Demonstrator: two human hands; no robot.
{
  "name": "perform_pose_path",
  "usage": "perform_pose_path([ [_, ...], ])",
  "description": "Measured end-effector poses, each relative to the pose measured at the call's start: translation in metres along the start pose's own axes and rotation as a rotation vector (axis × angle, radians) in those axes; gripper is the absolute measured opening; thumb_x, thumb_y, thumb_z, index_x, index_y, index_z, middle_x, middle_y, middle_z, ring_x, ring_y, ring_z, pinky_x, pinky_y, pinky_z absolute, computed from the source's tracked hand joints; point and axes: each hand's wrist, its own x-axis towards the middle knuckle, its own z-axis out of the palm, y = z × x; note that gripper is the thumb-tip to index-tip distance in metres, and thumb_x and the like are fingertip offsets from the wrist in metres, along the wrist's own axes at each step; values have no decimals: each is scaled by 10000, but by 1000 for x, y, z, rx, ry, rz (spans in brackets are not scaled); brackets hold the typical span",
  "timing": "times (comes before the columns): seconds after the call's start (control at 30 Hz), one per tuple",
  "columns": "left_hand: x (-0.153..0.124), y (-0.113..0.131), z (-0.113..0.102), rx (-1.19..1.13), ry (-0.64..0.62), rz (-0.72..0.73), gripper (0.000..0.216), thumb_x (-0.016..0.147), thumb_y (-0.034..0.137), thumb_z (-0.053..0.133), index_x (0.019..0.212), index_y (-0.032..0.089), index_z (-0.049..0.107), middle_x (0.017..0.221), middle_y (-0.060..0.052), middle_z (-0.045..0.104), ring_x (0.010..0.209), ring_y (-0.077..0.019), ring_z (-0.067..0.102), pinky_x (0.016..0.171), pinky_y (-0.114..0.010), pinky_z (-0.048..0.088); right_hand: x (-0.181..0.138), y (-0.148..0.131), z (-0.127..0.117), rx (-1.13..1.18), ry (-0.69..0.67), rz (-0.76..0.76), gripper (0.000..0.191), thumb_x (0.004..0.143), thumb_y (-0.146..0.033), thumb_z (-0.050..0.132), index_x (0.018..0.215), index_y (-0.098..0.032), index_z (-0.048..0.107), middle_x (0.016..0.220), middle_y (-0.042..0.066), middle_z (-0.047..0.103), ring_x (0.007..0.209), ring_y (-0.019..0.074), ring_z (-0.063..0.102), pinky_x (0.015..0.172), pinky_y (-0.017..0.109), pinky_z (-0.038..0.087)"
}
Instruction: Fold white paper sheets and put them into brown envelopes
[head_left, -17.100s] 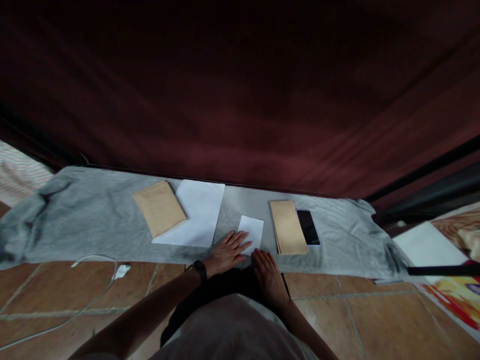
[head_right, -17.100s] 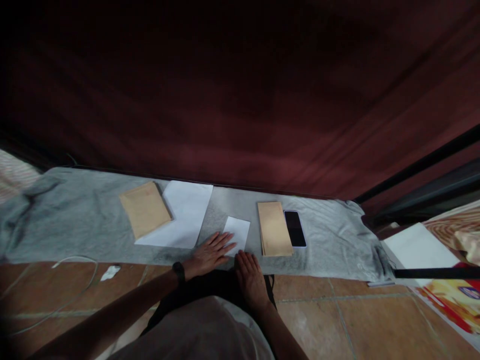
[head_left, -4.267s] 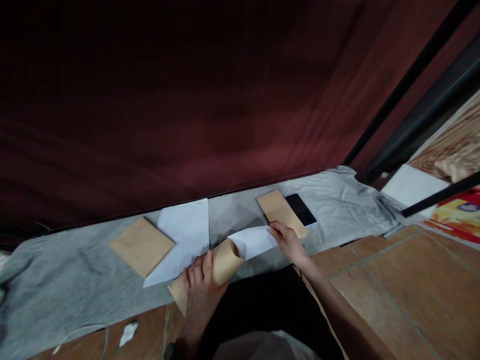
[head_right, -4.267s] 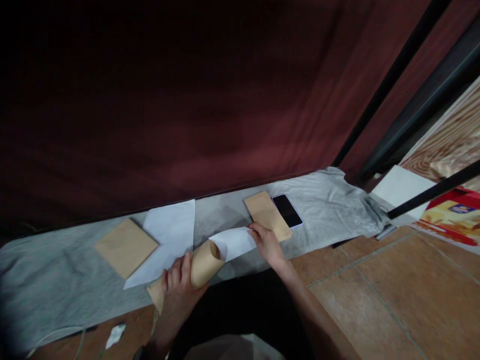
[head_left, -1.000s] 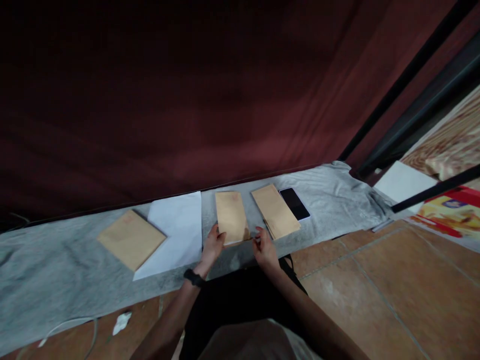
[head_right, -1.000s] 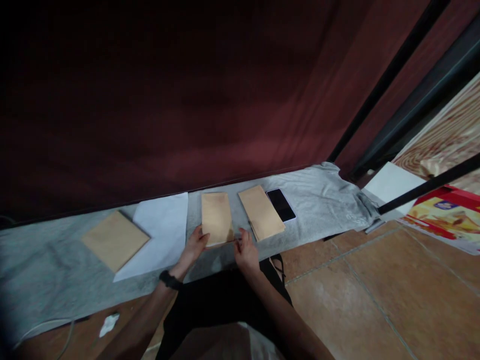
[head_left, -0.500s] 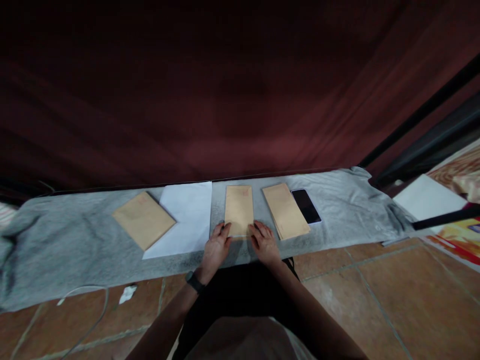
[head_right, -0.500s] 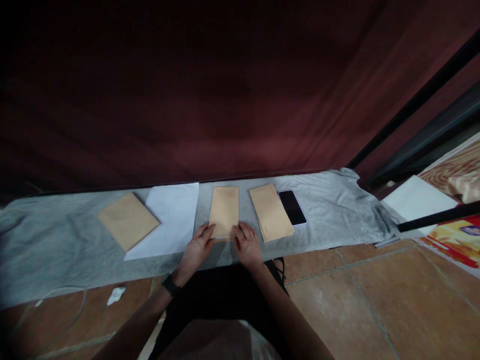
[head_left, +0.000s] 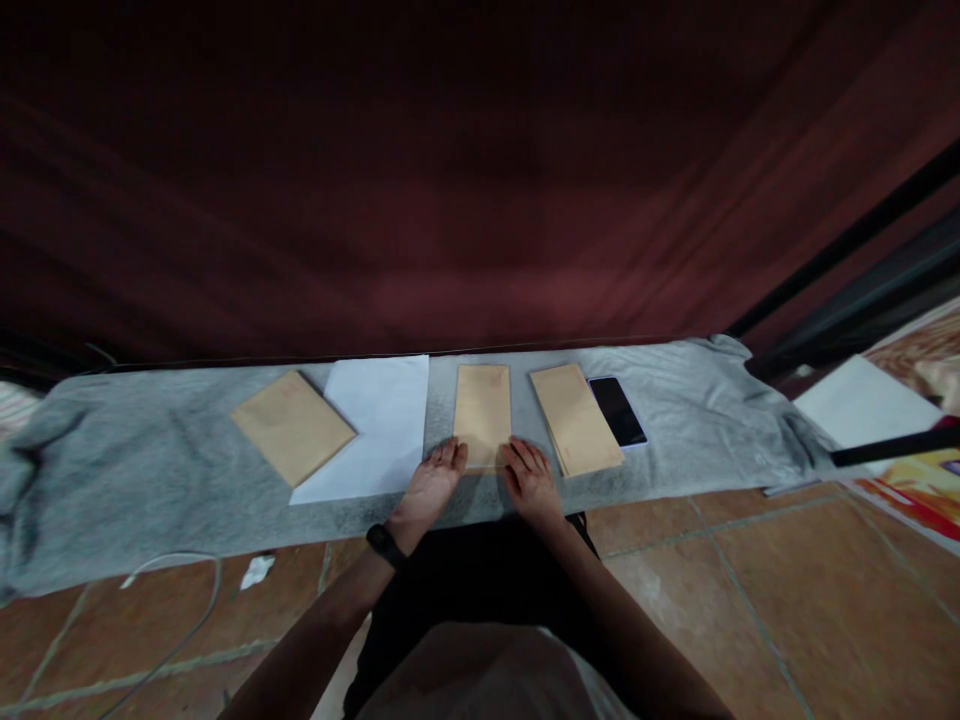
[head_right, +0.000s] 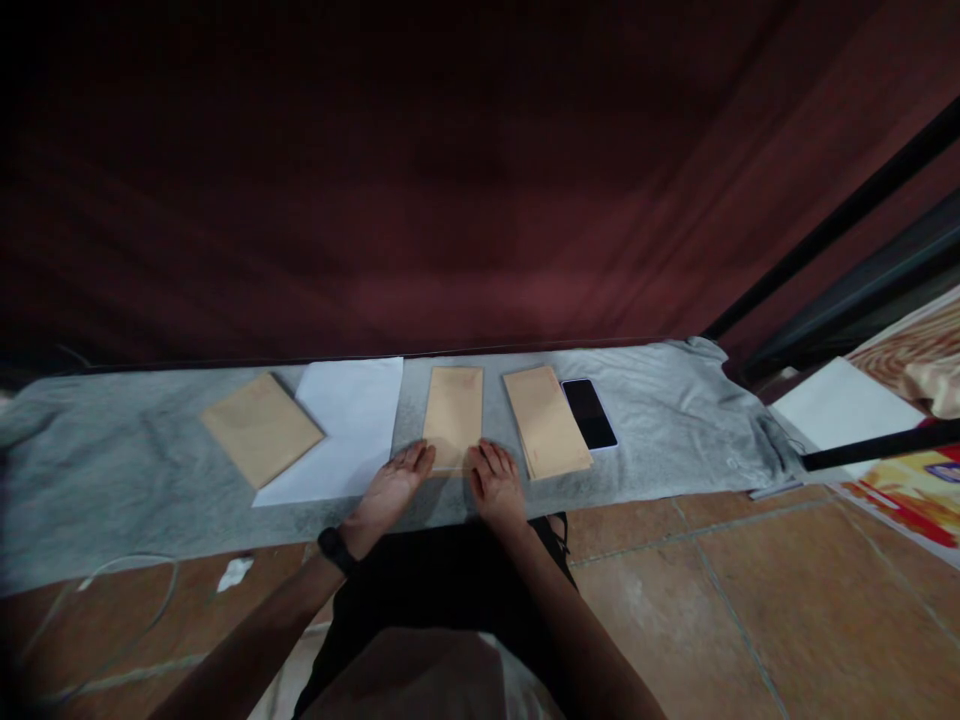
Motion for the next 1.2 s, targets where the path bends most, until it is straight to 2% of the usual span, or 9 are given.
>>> perform_pose_path([
  [0.2,1,-2,-4,20,16,80,614,850,-35,311,1396,207,453,1433,-143,573,1313,-237,561,1028,-429,509,0,-1,-1,-36,-20,4,448,1000,-247,471,1438,-188,543,1472,100,558,1358,260,483,1147,424,359],
  [0.4,1,4,-11,46,3,56,544,871,-30,341,1328,205,521,1405,-142,583,1285,-239,581,1013,-387,505,0,-2,-1,-44,-21,6,438,1006,-250,457,1424,-166,557,1479,108,554,1363,262,490,1158,432,355],
  [0.5,-1,7,-15,43,46,39,499,896,-5,385,1326,202,532,1381,-144,600,1257,-243,594,1017,-394,498,1,-3,-1,-43,-23,-12,453,1015,-233,429,1451,-157,526,1516,106,520,1386,247,481,1173,426,345],
  [0.6,3,12,-19,28,142,26,402,950,83,432,1325,176,541,1399,-156,592,1284,-256,571,1091,-452,443,1,-6,-1,-52,-36,-47,468,1026,-253,426,1485,-188,488,1543,78,493,1401,241,475,1201,439,307],
  [0.77,47,19,-14,-53,306,113,442,1021,288,411,1443,173,474,1598,-104,405,1505,-247,312,1240,-478,262,3,-12,-3,-76,-16,-51,440,1027,-253,438,1454,-203,529,1500,66,544,1381,235,503,1214,450,290],
  [0.9,106,16,0,-109,296,108,552,1022,336,385,1538,143,363,1636,-111,337,1530,-246,257,1258,-478,216,5,-18,-8,-69,-4,-52,438,1017,-271,466,1446,-224,537,1476,63,571,1369,233,517,1208,445,305],
  [1.0,143,9,5,-122,267,86,572,1033,382,346,1544,124,364,1630,-128,342,1530,-254,257,1261,-474,197,7,-21,-11,-56,12,-45,425,1011,-267,478,1426,-226,557,1461,59,586,1362,232,525,1209,436,306],
  [1.1,160,3,7,-122,265,117,564,1037,400,328,1543,155,377,1624,-120,356,1528,-249,261,1259,-489,177,8,-22,-11,-56,24,-45,442,1001,-248,484,1439,-217,543,1458,69,588,1364,237,526,1207,439,312],
  [1.2,157,0,9,-127,276,182,552,1042,376,315,1553,172,357,1620,-104,368,1522,-233,274,1258,-498,161,7,-21,-8,-54,24,-35,439,998,-252,485,1430,-223,551,1458,73,587,1354,250,537,1199,455,326],
])
